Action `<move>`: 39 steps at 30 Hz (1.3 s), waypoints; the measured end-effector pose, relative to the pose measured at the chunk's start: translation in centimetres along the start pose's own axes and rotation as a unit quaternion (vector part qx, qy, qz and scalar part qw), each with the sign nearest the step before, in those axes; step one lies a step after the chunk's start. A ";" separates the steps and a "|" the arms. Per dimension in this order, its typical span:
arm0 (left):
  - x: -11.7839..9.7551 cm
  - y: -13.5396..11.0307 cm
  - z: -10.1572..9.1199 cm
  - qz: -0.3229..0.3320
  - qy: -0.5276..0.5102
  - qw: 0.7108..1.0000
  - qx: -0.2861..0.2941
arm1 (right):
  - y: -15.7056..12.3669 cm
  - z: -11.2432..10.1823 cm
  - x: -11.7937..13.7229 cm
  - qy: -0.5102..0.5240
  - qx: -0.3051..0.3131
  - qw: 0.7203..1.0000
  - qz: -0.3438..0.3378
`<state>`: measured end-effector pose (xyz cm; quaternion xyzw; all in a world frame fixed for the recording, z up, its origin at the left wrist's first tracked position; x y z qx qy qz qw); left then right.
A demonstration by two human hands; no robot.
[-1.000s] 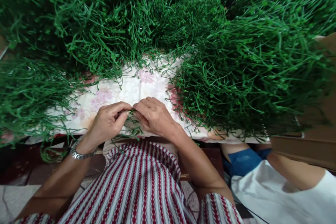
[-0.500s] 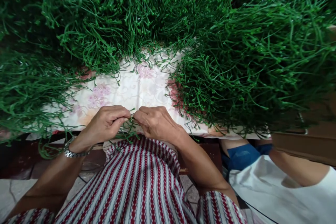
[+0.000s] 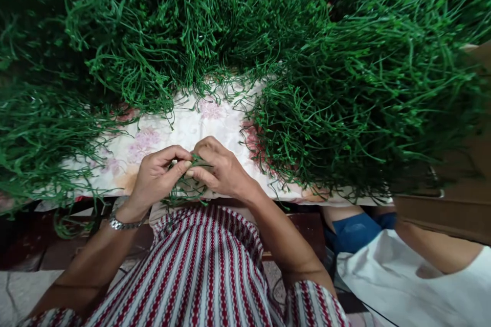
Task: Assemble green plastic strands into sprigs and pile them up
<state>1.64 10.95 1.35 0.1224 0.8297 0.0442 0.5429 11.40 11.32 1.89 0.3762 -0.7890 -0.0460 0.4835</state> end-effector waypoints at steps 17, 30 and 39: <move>1.9 0.2 -1.1 -0.061 -0.074 0.995 0.017 | -0.2 -3.6 0.0 -0.025 -0.071 0.990 0.117; 2.8 -0.8 -0.7 -0.120 -0.150 0.981 -0.004 | -1.0 1.2 -0.6 0.037 0.002 0.993 0.112; 0.8 -1.6 -0.8 -0.040 0.005 0.997 0.061 | -1.5 1.0 -0.4 0.053 -0.040 0.990 0.122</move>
Point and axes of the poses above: each hand's wrist, its own y-axis towards the middle knuckle, its own z-axis out of the palm, x = y × z, the point moved 9 cm from there along y, towards the middle knuckle, and after that the axes turned 3 degrees about -x, right-handed, at the moved point
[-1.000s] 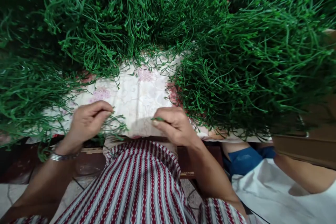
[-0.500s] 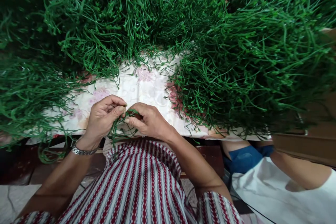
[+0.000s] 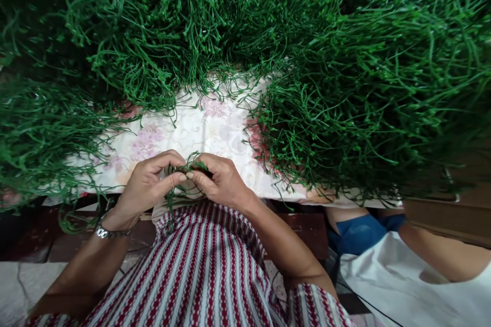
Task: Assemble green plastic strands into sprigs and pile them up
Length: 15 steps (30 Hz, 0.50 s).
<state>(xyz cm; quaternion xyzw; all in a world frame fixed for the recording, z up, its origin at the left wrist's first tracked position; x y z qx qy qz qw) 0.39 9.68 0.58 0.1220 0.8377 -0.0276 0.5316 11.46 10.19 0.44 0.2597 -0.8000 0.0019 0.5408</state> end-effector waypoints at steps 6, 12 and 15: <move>1.8 0.0 0.1 -0.073 -0.096 0.993 -0.012 | 0.2 -0.5 0.9 -0.030 0.017 0.998 -0.058; 2.1 -0.4 0.5 -0.089 -0.152 0.984 -0.012 | 0.2 -0.2 1.3 -0.044 0.018 0.995 -0.093; 1.6 -0.3 0.3 -0.058 -0.123 0.991 -0.017 | 0.1 0.0 1.3 -0.039 0.030 0.994 -0.096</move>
Point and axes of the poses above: each hand's wrist, its own y-axis towards the middle knuckle, its own z-axis out of the palm, x = y × z, the point moved 9 cm from there along y, towards the middle knuckle, and after that the axes turned 3 degrees about -x, right-handed, at the moved point
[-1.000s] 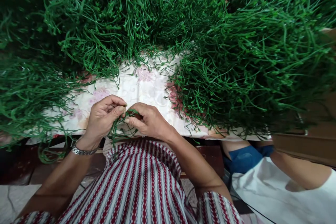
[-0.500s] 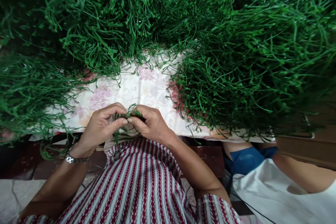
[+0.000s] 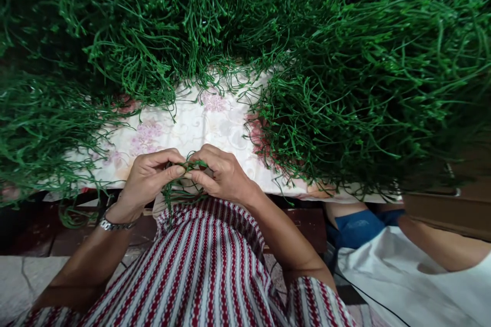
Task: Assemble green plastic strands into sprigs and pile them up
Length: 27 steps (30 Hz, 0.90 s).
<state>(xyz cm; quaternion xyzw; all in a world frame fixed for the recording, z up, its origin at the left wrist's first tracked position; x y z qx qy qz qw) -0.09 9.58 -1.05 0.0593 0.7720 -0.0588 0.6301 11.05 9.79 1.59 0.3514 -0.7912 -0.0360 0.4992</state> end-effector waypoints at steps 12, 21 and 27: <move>-2.9 -0.3 0.8 0.166 0.112 0.979 0.021 | -0.1 1.1 -0.6 0.058 0.015 0.998 0.038; -4.1 -1.8 2.1 0.270 0.206 0.932 0.125 | -1.0 2.5 1.1 0.003 0.147 0.987 -0.068; -4.3 -2.7 1.6 0.271 0.196 0.927 0.170 | -1.4 1.6 2.7 -0.013 0.173 0.980 -0.100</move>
Point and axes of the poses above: each hand's wrist, its own y-axis towards the middle knuckle, its own z-axis out of the palm, x = y × z, the point moved 9 cm from there along y, towards the middle knuckle, and after that the axes turned 3 degrees about -x, right-handed, at the moved point
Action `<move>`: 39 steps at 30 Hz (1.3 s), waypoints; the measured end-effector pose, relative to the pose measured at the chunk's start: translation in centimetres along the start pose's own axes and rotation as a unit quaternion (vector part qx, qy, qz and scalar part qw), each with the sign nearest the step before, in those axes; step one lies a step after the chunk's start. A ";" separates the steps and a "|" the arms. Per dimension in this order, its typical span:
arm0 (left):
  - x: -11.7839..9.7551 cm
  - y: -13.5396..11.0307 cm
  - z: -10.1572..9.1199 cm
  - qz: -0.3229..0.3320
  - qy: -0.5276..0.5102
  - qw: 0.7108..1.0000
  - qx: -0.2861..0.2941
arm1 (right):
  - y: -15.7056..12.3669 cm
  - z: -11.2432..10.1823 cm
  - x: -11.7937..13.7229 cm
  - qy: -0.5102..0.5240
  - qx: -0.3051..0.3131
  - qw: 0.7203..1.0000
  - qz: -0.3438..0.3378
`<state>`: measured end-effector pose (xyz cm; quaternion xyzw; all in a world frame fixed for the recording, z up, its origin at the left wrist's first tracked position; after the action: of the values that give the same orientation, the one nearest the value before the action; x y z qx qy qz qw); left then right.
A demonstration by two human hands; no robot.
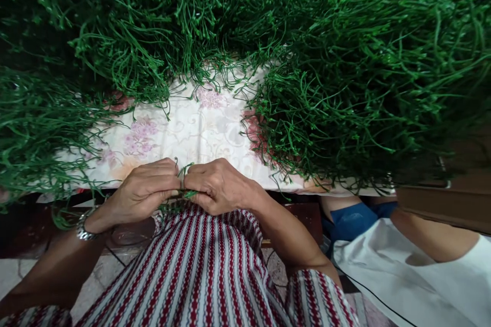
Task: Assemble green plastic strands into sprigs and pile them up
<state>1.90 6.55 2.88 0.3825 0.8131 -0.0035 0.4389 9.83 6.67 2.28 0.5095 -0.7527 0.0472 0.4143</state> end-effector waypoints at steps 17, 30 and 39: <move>7.4 1.0 -1.4 -0.265 -0.305 0.889 -0.216 | -2.1 -5.4 -5.5 0.293 -0.307 0.890 0.167; 7.0 1.2 -1.1 -0.244 -0.275 0.897 -0.244 | 0.8 -3.7 -4.8 0.060 -0.171 0.969 0.168; 7.0 1.3 -0.5 -0.224 -0.356 0.866 -0.271 | 0.9 -2.1 -4.1 0.013 -0.182 0.973 0.139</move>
<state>0.16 11.97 -1.39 0.0288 0.6342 -0.0169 0.7724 10.86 11.13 1.17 0.3153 -0.8067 -0.0265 0.4990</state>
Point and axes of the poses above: each hand's wrist, its own y-axis towards the middle knuckle, its own z-axis out of the palm, x = y × z, the point moved 9 cm from there along y, towards the middle knuckle, and after that the axes turned 3 degrees about -x, right-handed, at the moved point
